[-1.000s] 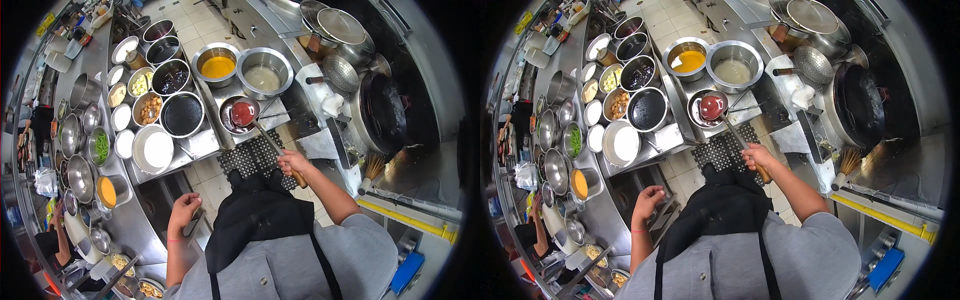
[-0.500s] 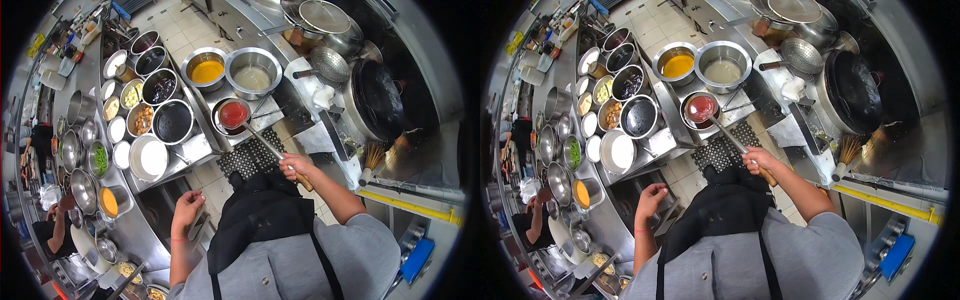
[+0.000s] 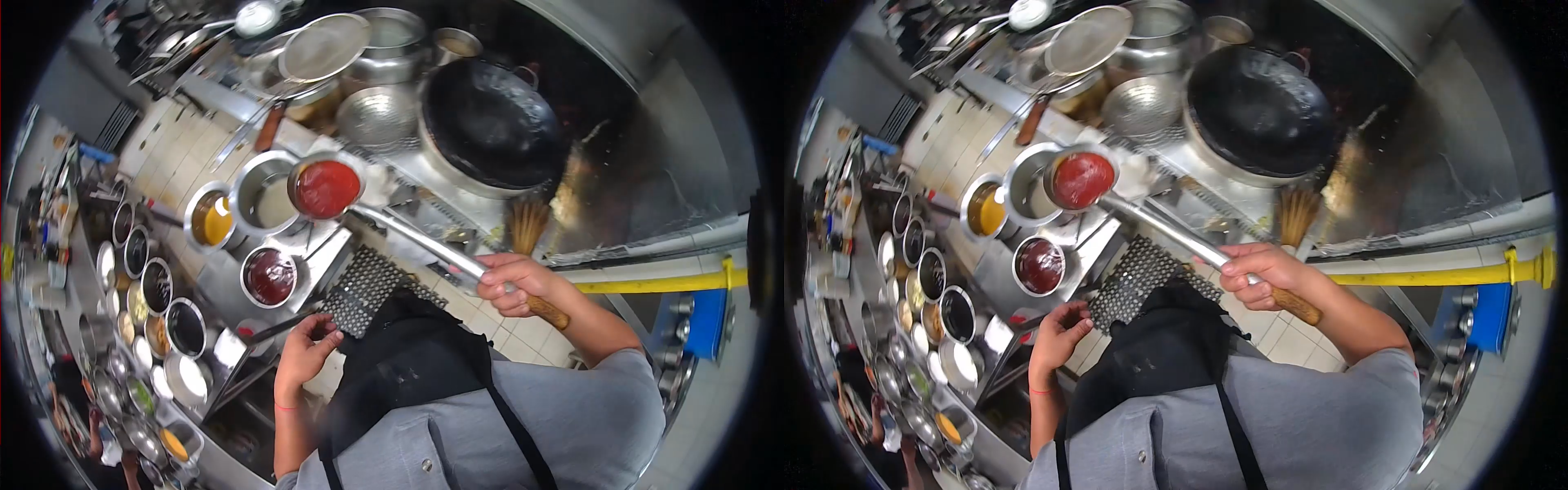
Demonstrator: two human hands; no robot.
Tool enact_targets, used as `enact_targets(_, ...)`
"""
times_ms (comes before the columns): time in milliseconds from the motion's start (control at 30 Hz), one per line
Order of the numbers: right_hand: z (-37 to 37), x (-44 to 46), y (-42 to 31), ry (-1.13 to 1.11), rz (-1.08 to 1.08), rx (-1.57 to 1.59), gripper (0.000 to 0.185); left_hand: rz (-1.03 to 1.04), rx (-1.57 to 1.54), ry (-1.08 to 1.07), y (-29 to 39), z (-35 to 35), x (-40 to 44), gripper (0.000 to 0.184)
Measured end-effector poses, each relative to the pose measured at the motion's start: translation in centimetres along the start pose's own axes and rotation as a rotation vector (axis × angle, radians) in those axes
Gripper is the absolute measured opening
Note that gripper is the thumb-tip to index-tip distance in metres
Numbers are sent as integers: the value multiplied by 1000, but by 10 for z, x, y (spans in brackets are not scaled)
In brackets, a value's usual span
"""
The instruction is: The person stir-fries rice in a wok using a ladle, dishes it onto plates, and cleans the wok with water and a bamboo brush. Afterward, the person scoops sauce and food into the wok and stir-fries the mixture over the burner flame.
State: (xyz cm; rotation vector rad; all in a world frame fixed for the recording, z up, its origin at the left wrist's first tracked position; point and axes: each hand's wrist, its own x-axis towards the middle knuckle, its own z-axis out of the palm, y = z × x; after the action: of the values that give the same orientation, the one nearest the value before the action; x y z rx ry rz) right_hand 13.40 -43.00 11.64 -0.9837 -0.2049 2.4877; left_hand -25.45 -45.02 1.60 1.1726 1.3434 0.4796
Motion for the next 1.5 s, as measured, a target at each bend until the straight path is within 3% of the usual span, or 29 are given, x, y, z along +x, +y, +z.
enact_targets(133, -27, -68, -32, 79, -165, 60, 42, 21, 8, -134, 29, 46, 41, 38)
enact_targets(200, -45, -83, -47, 226, -337, 59, 44, 20, 21, -160, 44, 61, 52, 34)
enact_targets(267, -87, -77, -61, 253, -373, 37, 45, 36, 173, -203, 51, 67, 57, 35)
enact_targets(333, -119, -62, -73, 563, -514, -65, 42, 49, 113, -176, 43, 69, 56, 36)
enact_targets(367, -139, -52, -75, 546, -500, -89, 42, 34, 154, -170, 41, 67, 52, 36)
enact_targets(400, -160, -41, -72, 745, -535, -326, 39, 15, 190, -156, 37, 63, 46, 37)
enact_targets(433, -175, -31, -74, 917, -571, -585, 37, 47, 83, -59, 14, 61, 40, 39)
enact_targets(500, -205, -24, -67, 1014, -602, -839, 35, 72, 180, 115, -11, 48, 15, 40)
enact_targets(533, -178, -21, -63, 1168, -620, -1245, 36, -59, 263, 88, -14, 36, -1, 45)
enact_targets(633, -267, -14, -75, 1195, -669, -1630, 49, -121, 130, 398, -63, 21, -62, 48)
enact_targets(667, -266, -5, -82, 1276, -540, -1691, 51, -141, 101, 512, -85, 18, -88, 49)
enact_targets(767, -232, 26, -85, 1402, -423, -1933, 52, -236, -70, 922, -145, 17, -181, 49)
enact_targets(833, -203, 44, -80, 1418, -419, -2034, 53, -428, -108, 1204, -198, 13, -255, 49)
enact_targets(867, -186, 55, -77, 1408, -433, -2081, 53, -494, -266, 1480, -237, 15, -290, 46)
enact_targets(1033, -113, 118, -81, 1238, -554, -2256, 56, -549, -146, 1496, -295, -12, -350, 38)
enact_targets(1067, -98, 134, -85, 1176, -588, -2294, 57, -478, -113, 1538, -307, -16, -363, 33)
enact_targets(1100, -78, 153, -89, 1101, -636, -2334, 57, -541, -96, 1742, -340, -19, -408, 32)
enact_targets(1133, -57, 165, -98, 1035, -676, -2367, 58, -828, -324, 2155, -425, -20, -536, 32)
enact_targets(1167, -41, 180, -105, 939, -723, -2405, 59, -961, -512, 2419, -480, -11, -619, 33)
enact_targets(1200, -37, 249, -127, 739, -764, -2508, 60, -1185, -629, 2511, -522, 38, -647, 35)
enact_targets(1233, -27, 263, -123, 768, -796, -2469, 60, -1386, -493, 2472, -519, 34, -661, 32)
enact_targets(1267, -2, 267, -107, 799, -828, -2430, 60, -1387, -485, 2471, -509, 32, -668, 32)
enact_targets(1333, 17, 264, -85, 833, -824, -2415, 60, -907, -934, 2380, -496, 29, -673, 25)
enact_targets(1400, 13, 247, -86, 874, -814, -2416, 60, -929, -966, 2352, -495, 26, -670, 22)
enact_targets(1467, 14, 221, -82, 833, -651, -2585, 59, -948, -1003, 2332, -495, 28, -664, 18)
enact_targets(1500, 28, 206, -65, 1029, -472, -2404, 53, -795, -1080, 2420, -493, 29, -662, 18)
